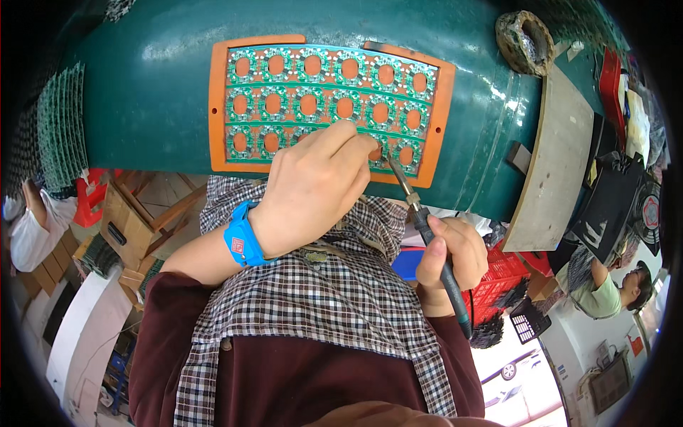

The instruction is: The person places circuit board panels into a jig and solders components onto the boards using a soldering iron.

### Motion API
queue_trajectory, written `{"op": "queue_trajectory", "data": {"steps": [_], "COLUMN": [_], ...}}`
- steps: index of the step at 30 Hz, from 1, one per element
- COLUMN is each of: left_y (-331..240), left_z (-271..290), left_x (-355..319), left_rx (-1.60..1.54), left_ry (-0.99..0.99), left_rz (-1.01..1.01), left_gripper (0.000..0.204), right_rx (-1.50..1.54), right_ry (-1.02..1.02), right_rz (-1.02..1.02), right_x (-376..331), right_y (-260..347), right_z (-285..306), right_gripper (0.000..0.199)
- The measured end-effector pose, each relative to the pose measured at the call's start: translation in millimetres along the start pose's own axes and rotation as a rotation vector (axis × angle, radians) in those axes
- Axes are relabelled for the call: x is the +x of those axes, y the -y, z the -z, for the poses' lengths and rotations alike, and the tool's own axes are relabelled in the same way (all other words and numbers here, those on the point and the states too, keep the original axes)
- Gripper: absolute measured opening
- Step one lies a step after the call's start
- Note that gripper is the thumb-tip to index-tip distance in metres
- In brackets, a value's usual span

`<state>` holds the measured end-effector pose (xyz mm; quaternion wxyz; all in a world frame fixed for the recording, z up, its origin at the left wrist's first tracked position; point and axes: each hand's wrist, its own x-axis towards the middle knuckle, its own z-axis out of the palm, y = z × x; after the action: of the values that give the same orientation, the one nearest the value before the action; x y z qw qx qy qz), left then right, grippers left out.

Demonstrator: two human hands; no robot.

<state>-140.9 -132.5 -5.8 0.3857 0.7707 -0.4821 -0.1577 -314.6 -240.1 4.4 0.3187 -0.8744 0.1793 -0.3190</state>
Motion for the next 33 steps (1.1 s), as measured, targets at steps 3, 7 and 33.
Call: {"op": "queue_trajectory", "data": {"steps": [3, 7, 33], "left_y": [-0.1, -1.3, 6.3], "left_z": [-0.9, 0.5, -1.5], "left_x": [0.3, -0.3, -15.4], "left_rx": [0.025, 0.052, 0.013], "left_ry": [-0.002, 0.044, -0.017], "left_rz": [-0.001, 0.030, 0.010], "left_gripper": [0.019, 0.019, 0.017], "right_rx": [-0.019, 0.027, 0.041], "right_ry": [0.010, 0.004, -0.006], "right_rz": [-0.002, -0.006, -0.007], "right_x": [0.8, 0.8, -5.5], "right_y": [-2.8, -5.6, -1.2], "right_z": [-3.6, -7.9, -6.2], "right_gripper": [0.013, 0.013, 0.013]}}
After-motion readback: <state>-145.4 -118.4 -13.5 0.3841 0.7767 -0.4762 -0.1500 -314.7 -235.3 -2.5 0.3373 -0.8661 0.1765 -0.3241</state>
